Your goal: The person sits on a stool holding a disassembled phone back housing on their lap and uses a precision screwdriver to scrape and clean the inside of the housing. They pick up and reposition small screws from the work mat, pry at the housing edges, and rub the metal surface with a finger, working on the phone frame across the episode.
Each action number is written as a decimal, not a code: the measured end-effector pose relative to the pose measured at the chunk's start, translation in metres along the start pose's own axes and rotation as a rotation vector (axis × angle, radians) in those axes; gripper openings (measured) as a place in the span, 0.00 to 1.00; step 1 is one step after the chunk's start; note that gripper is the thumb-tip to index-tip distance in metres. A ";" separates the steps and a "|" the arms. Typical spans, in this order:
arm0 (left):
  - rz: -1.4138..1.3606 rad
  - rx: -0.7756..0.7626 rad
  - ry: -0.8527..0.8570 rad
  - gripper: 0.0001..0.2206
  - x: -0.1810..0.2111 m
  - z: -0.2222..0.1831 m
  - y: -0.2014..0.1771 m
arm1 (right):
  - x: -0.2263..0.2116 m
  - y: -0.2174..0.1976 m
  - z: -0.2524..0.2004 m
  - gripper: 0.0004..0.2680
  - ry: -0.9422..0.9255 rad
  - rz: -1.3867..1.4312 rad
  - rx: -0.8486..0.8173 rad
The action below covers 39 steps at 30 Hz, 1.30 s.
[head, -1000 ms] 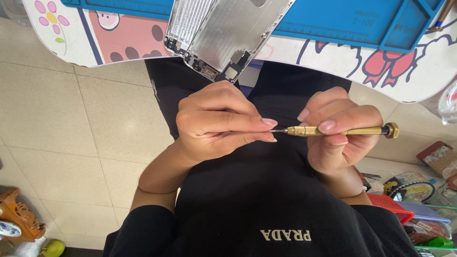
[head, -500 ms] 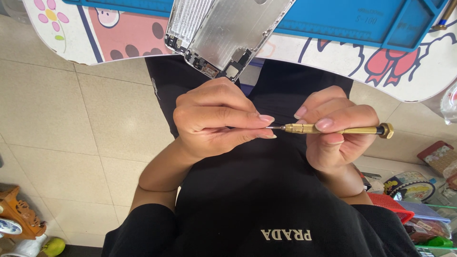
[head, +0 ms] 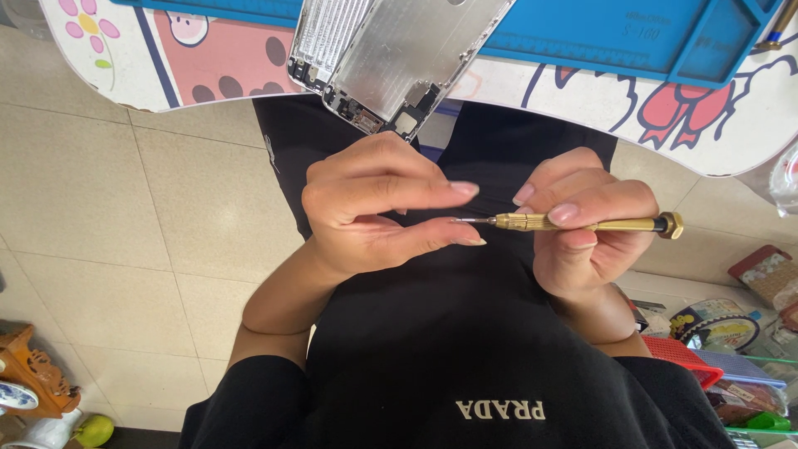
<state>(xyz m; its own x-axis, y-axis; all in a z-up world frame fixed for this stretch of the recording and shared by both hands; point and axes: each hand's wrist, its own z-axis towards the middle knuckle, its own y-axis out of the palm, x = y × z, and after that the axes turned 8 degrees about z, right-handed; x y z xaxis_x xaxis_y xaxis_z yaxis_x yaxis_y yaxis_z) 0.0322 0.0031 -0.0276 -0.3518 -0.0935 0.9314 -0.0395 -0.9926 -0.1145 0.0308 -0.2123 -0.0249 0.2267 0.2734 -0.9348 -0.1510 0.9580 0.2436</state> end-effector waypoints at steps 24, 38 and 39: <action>1.040 0.050 0.061 0.08 -0.029 0.078 0.002 | 0.034 -0.043 0.015 0.07 0.007 -0.187 0.031; 1.104 0.088 0.006 0.06 -0.043 0.089 0.014 | 0.030 -0.051 0.023 0.08 -0.007 -0.237 -0.042; 1.086 0.082 0.007 0.06 -0.043 0.090 0.014 | 0.030 -0.051 0.023 0.08 -0.005 -0.237 -0.044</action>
<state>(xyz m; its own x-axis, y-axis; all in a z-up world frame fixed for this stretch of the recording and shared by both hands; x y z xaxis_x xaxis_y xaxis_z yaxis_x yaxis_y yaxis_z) 0.1314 -0.0134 -0.0377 -0.1670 -0.9236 0.3451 0.3581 -0.3829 -0.8515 0.0677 -0.2505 -0.0595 0.2659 0.0420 -0.9631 -0.1343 0.9909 0.0061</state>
